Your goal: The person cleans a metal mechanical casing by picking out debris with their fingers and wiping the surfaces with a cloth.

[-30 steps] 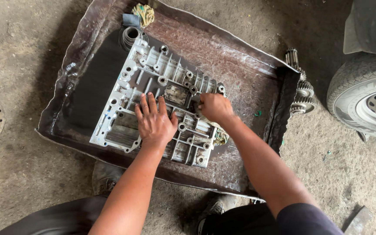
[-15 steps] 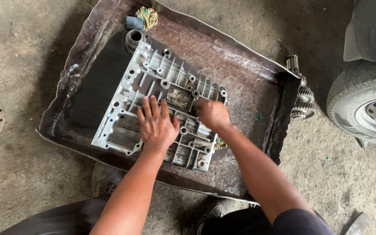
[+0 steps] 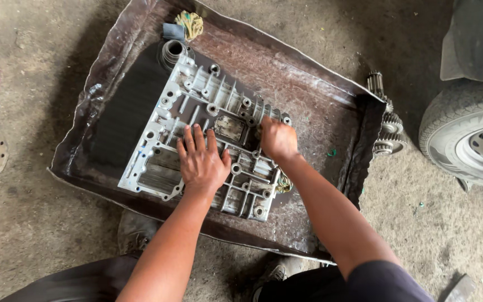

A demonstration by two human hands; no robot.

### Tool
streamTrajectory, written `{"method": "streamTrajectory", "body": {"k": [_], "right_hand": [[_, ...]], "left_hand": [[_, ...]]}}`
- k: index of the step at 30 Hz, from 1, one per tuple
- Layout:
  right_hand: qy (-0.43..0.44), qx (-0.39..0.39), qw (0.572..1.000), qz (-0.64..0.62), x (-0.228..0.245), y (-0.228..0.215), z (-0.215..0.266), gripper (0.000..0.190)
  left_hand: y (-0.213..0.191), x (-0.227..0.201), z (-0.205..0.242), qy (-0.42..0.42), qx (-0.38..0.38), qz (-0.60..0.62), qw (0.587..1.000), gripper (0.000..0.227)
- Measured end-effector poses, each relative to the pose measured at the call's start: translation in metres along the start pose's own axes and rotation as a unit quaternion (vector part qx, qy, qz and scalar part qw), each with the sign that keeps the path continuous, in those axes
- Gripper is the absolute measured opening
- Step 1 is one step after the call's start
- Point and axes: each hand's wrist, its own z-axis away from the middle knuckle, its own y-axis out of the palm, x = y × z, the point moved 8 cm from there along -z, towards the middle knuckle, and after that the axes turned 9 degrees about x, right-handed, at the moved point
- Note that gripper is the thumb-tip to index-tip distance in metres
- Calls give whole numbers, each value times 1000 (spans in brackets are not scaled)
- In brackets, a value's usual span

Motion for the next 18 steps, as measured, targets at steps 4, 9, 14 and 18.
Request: {"method": "streamTrajectory", "body": {"k": [4, 9, 14, 18], "right_hand": [[33, -1, 999, -27, 3, 6, 10, 14], [-11, -20, 999, -44, 3, 8, 19, 13], [7, -85, 995, -49, -10, 3, 4, 16], [71, -103, 988, -96, -15, 1, 29, 15]], "left_hand": [[0, 1, 0, -1, 6, -11, 1000, 72], [-1, 1, -2, -2, 3, 2, 1000, 73], [1, -1, 2, 1, -8, 11, 1000, 71], [1, 1, 0, 2, -2, 10, 1000, 72]]}}
